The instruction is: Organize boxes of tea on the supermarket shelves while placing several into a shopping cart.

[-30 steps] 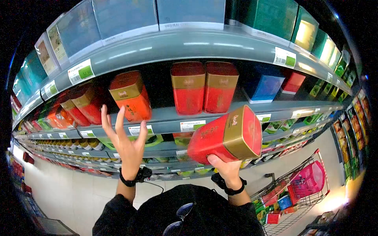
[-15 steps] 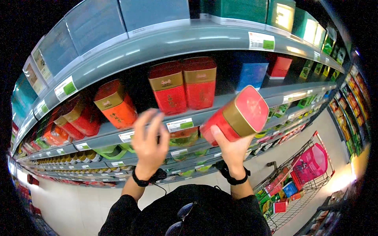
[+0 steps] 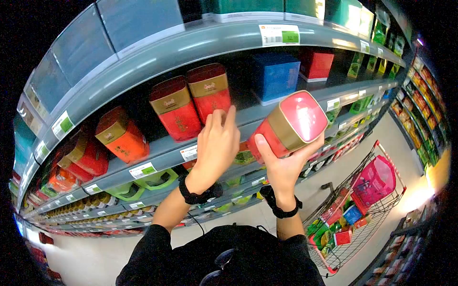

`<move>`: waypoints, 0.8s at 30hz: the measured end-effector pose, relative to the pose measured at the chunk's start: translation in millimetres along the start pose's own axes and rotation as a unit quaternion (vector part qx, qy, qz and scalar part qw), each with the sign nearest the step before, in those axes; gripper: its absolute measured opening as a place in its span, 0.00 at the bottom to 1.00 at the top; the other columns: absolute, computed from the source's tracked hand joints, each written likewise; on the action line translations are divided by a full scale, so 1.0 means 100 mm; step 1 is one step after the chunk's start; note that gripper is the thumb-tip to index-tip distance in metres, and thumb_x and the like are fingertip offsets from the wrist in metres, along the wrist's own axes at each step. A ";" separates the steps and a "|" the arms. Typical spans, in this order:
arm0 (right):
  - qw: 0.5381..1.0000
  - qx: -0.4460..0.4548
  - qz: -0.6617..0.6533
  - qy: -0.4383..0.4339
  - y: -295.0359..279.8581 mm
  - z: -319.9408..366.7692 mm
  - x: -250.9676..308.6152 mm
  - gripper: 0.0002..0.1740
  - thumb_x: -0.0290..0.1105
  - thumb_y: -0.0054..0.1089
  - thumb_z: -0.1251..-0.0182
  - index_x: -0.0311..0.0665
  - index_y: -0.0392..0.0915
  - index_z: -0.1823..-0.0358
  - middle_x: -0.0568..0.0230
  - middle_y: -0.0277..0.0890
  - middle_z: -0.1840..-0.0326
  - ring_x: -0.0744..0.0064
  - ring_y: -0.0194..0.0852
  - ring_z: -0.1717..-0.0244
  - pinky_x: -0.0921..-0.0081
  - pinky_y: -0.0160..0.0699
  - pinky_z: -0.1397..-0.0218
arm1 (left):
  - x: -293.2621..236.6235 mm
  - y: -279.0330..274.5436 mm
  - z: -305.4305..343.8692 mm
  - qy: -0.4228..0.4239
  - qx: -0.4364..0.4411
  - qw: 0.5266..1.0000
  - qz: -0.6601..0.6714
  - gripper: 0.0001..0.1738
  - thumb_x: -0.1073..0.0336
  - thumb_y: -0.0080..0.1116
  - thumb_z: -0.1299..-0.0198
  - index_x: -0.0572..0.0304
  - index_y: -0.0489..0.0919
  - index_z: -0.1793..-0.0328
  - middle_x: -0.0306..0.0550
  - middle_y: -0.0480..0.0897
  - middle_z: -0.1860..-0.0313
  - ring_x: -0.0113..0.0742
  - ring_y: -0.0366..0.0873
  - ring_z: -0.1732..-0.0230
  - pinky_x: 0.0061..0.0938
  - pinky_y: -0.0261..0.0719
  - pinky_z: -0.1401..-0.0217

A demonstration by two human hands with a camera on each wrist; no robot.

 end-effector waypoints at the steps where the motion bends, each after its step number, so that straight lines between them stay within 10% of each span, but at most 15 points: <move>1: 1.000 0.004 0.007 -0.001 0.01 -0.01 0.01 0.61 0.29 0.81 0.47 0.36 0.41 0.21 0.52 0.62 0.31 0.63 0.66 0.33 0.65 0.68 0.30 | 0.01 0.02 -0.03 -0.012 0.004 1.000 -0.015 0.24 0.72 0.59 0.42 0.72 0.77 0.38 0.59 0.77 0.52 0.55 0.78 0.50 0.43 0.81 0.51; 13: 0.997 0.064 -0.005 -0.044 0.73 -0.24 0.17 0.61 0.36 0.85 0.50 0.30 0.45 0.24 0.45 0.64 0.33 0.57 0.67 0.33 0.62 0.69 0.30 | -0.04 -0.08 0.37 0.031 0.003 0.999 -0.039 0.24 0.68 0.60 0.39 0.81 0.76 0.41 0.70 0.77 0.41 0.62 0.73 0.34 0.47 0.69 0.28; 24: 0.993 0.093 0.055 -0.037 1.39 -0.19 0.08 0.60 0.46 0.85 0.51 0.33 0.50 0.26 0.39 0.65 0.32 0.43 0.70 0.34 0.56 0.71 0.32 | 0.16 -0.54 1.23 -0.006 0.028 0.995 0.099 0.13 0.76 0.64 0.43 0.68 0.84 0.51 0.55 0.83 0.46 0.53 0.85 0.45 0.39 0.85 0.47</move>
Point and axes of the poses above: each hand's wrist, its own z-axis away from the middle knuckle, its own y-axis out of the palm, x = y × z, the point moved 9 cm from there along -z, towards the middle knuckle
